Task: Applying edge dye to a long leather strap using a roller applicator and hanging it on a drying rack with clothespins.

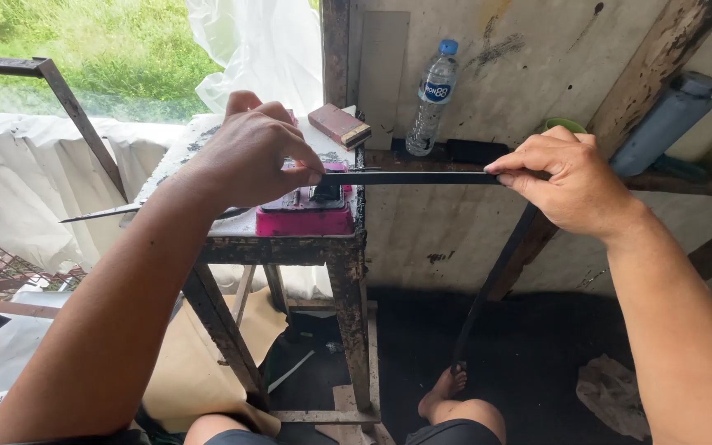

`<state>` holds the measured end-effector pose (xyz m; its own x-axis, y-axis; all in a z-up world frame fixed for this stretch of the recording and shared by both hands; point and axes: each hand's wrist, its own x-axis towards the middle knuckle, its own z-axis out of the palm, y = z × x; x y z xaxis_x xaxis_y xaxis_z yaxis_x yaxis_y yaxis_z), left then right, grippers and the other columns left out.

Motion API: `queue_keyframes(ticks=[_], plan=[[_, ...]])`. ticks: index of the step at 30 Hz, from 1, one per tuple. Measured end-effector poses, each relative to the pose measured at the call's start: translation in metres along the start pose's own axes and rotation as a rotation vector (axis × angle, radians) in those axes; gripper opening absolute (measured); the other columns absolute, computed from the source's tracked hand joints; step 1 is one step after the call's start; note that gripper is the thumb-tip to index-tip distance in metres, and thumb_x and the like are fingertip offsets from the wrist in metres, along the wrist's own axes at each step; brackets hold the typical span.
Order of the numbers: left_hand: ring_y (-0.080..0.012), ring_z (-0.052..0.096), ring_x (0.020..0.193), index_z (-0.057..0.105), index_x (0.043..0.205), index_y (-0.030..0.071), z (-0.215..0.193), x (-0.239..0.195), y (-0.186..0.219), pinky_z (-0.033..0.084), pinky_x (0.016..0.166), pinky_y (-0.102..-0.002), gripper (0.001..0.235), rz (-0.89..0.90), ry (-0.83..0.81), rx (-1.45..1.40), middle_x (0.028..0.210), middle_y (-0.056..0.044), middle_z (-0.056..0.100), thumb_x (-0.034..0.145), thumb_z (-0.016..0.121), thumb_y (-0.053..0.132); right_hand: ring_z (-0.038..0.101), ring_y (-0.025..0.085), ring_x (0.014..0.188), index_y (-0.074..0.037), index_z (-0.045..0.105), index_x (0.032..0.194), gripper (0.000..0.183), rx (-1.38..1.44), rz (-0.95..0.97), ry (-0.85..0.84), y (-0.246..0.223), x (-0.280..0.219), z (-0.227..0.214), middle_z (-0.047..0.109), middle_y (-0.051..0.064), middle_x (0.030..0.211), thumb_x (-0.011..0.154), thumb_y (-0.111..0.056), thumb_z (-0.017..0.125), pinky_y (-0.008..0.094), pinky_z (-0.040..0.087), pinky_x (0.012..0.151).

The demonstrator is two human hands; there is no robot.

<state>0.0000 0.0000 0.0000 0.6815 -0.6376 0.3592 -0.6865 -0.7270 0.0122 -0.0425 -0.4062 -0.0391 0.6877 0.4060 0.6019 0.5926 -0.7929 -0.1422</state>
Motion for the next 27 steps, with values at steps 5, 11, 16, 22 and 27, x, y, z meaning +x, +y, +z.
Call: queue_keyframes(ticks=[5,11,16,22,27], plan=[[-0.0212,0.051,0.104,0.085,0.095,0.034,0.000,0.004,0.013,0.027,0.092,-0.048,0.013,-0.039,-0.001,-0.014,0.095,0.006,0.074,0.092,0.074,0.041,0.059,0.015,0.091,-0.020,0.080,0.105,0.015,-0.007,-0.031,0.016,0.001,-0.004,-0.011,0.076,-0.006,0.094,0.094,-0.009,0.078,0.032,0.043,0.089],[-0.0162,0.056,0.098,0.085,0.087,0.032,0.008,0.018,0.019,0.023,0.098,-0.045,0.015,0.099,0.044,-0.026,0.090,0.015,0.079,0.094,0.071,0.035,0.061,0.015,0.096,-0.018,0.081,0.107,0.017,-0.021,0.046,0.024,0.007,-0.014,-0.024,0.076,-0.003,0.096,0.094,-0.007,0.078,0.031,0.043,0.093],[-0.0183,0.055,0.093,0.085,0.084,0.031,0.011,0.024,0.026,0.025,0.097,-0.045,0.019,0.146,0.084,-0.060,0.085,0.010,0.080,0.094,0.070,0.029,0.060,0.017,0.095,-0.017,0.080,0.107,0.015,-0.069,0.046,0.041,0.008,-0.019,-0.033,0.077,-0.003,0.100,0.096,-0.008,0.077,0.032,0.045,0.091],[-0.0176,0.057,0.100,0.085,0.083,0.032,0.015,0.031,0.031,0.024,0.098,-0.044,0.011,0.140,0.080,-0.059,0.073,0.010,0.075,0.090,0.076,0.033,0.061,0.017,0.097,-0.014,0.080,0.107,0.012,-0.075,0.086,0.070,0.013,-0.023,-0.041,0.076,-0.001,0.099,0.097,-0.007,0.078,0.030,0.046,0.092],[-0.0208,0.058,0.093,0.079,0.107,0.026,0.015,0.033,0.030,0.026,0.090,-0.045,0.020,0.209,0.102,-0.107,0.093,0.008,0.079,0.088,0.081,0.030,0.059,0.019,0.095,-0.011,0.080,0.109,0.012,-0.086,0.105,0.129,0.004,-0.022,-0.051,0.071,0.003,0.093,0.100,-0.004,0.079,0.031,0.046,0.088]])
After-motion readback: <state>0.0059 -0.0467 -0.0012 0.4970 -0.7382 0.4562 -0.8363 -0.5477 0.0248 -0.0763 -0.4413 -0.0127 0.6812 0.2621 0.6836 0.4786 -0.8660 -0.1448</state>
